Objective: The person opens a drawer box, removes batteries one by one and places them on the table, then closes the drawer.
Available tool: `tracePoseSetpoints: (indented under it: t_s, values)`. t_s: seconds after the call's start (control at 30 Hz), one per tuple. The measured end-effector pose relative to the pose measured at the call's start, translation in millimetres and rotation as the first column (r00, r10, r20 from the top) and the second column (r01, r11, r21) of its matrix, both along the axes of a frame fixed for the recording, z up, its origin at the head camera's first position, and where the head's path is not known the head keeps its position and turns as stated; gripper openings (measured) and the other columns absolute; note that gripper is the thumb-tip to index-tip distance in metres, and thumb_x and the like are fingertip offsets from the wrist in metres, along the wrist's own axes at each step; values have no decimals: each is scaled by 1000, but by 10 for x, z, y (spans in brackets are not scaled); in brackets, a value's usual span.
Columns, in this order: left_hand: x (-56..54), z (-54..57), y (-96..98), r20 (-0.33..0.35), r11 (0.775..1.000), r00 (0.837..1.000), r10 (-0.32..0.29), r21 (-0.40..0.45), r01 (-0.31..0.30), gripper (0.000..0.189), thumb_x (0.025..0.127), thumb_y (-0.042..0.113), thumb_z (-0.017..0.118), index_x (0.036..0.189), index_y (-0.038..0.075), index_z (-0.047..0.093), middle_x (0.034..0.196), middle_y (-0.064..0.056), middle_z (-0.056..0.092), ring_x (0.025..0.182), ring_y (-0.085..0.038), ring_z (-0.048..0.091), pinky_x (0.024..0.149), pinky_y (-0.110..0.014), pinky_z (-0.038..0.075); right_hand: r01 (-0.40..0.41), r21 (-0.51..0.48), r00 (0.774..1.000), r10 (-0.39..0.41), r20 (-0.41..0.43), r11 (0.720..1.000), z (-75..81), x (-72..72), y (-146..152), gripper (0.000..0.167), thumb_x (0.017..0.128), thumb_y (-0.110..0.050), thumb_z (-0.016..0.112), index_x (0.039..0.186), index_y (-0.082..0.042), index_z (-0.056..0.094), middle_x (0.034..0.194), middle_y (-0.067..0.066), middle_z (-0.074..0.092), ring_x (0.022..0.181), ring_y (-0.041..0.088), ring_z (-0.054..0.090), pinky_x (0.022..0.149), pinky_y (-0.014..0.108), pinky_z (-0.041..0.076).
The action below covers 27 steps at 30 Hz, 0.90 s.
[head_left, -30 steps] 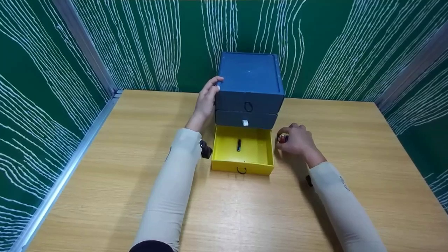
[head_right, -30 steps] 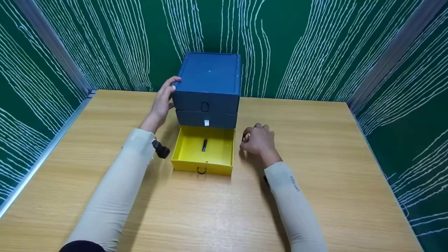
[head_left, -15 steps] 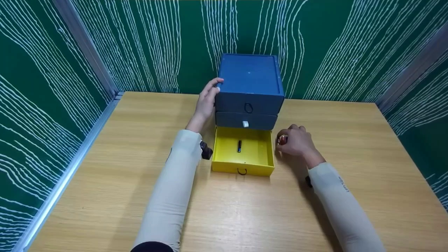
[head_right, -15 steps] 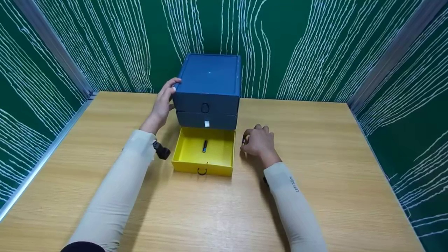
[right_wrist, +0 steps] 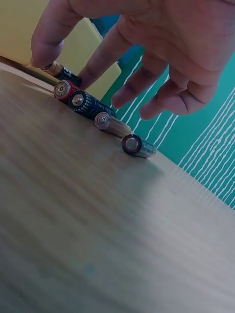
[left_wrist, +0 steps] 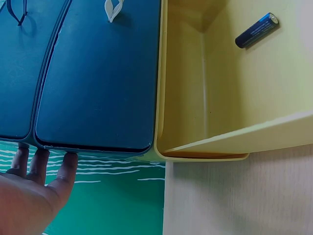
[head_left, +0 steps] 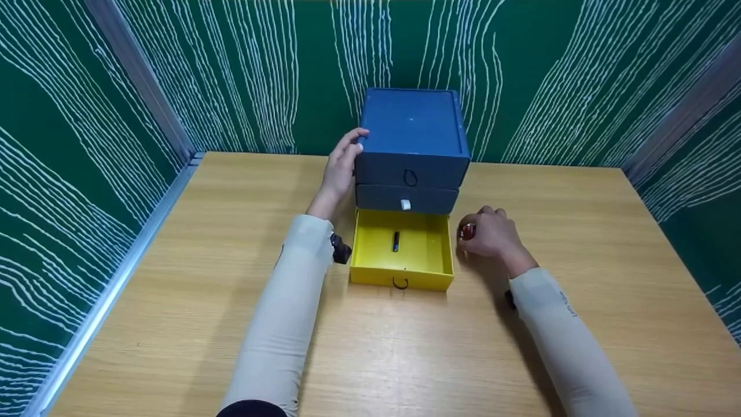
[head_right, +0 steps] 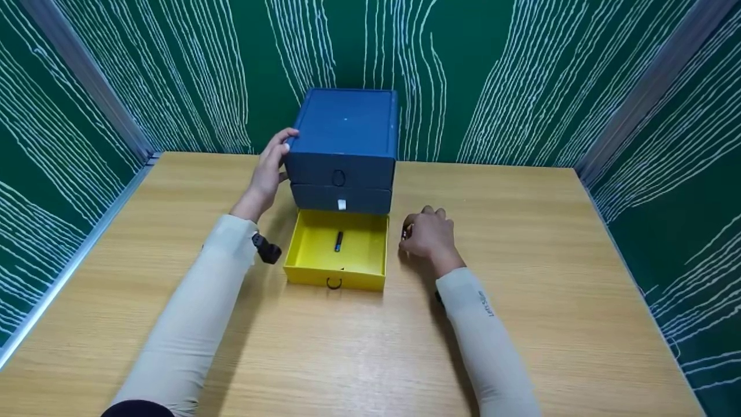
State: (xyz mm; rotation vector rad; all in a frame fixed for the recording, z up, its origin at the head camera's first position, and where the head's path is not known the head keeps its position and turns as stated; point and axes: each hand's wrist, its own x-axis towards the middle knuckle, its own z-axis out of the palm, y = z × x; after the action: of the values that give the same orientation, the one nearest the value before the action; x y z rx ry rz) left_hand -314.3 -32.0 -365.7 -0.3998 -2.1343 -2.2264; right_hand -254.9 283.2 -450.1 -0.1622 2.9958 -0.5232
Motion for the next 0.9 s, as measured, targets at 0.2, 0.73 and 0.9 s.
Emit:
tracePoseSetpoints:
  t_s: [0.2, 0.73, 0.9]
  values:
    - [-6, -9, 3, 2, 1000, 1000, 2, 5, -2, 38, 100, 22, 33, 133, 21, 52, 156, 2, 31, 138, -20, 34, 115, -47, 27, -14, 15, 1000, 14, 1, 1000, 1, -1, -5, 44, 73, -31, 79, 113, -16, 69, 110, 14, 55, 102, 36, 41, 85, 52, 40]
    - [15, 1, 19, 12, 999, 1000, 0, 35, -1, 37, 100, 21, 34, 132, 21, 53, 155, 2, 31, 138, -18, 34, 116, -46, 26, -22, 43, 1000, 21, 5, 999, 0, -9, 9, 44, 75, -32, 77, 114, -15, 68, 110, 17, 53, 102, 38, 40, 84, 53, 39]
    - [2, -10, 15, 34, 998, 999, -1, 55, -1, 37, 101, 21, 34, 132, 22, 53, 156, 2, 30, 139, -19, 33, 117, -47, 25, -22, 41, 1000, 22, 7, 999, -7, -17, 0, 43, 75, -31, 77, 114, -14, 68, 109, 16, 54, 102, 37, 40, 84, 52, 39]
